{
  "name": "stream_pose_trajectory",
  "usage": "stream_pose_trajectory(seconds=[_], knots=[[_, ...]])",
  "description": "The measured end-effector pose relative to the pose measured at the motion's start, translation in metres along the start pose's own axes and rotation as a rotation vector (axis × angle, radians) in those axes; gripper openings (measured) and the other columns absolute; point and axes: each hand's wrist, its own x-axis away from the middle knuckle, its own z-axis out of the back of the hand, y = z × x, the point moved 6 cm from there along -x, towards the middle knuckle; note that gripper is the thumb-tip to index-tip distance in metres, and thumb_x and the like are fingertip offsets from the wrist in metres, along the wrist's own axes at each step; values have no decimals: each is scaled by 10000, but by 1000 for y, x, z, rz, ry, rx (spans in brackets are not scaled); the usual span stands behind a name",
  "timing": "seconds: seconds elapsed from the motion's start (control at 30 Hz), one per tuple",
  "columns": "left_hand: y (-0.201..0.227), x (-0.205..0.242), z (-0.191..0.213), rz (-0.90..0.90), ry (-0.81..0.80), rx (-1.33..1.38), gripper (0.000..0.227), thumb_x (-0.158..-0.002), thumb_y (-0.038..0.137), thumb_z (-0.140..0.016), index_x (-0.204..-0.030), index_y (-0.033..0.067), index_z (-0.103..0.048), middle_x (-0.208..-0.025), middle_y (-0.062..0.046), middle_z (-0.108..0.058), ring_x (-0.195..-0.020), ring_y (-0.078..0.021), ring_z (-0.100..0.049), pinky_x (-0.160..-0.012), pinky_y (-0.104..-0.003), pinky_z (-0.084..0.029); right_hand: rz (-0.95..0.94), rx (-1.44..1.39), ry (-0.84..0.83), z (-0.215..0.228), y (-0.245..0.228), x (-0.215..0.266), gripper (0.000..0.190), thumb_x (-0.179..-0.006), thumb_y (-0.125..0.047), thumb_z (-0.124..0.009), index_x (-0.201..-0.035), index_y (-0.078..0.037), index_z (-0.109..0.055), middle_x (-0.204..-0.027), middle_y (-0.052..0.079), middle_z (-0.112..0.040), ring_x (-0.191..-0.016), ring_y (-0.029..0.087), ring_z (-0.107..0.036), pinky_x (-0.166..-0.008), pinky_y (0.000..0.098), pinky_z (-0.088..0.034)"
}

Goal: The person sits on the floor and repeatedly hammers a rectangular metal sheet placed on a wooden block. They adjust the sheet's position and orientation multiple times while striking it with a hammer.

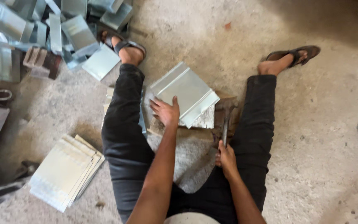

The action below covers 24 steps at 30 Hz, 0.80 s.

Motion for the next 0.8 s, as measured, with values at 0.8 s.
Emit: stream_pose_trajectory(seconds=[0.8], knots=[[-7,-50,-94,-52,-305,277,729,-911,393,-768,-1251,-77,-326,-1142,-356,-648,-1109,-506,-626,-978,-523,-515,81,208,-157,-39,-23,70,427,-1029,-481,-435,-990,-85,-589,-574,-13,-407,-374,80,-345,-327,269,-293]])
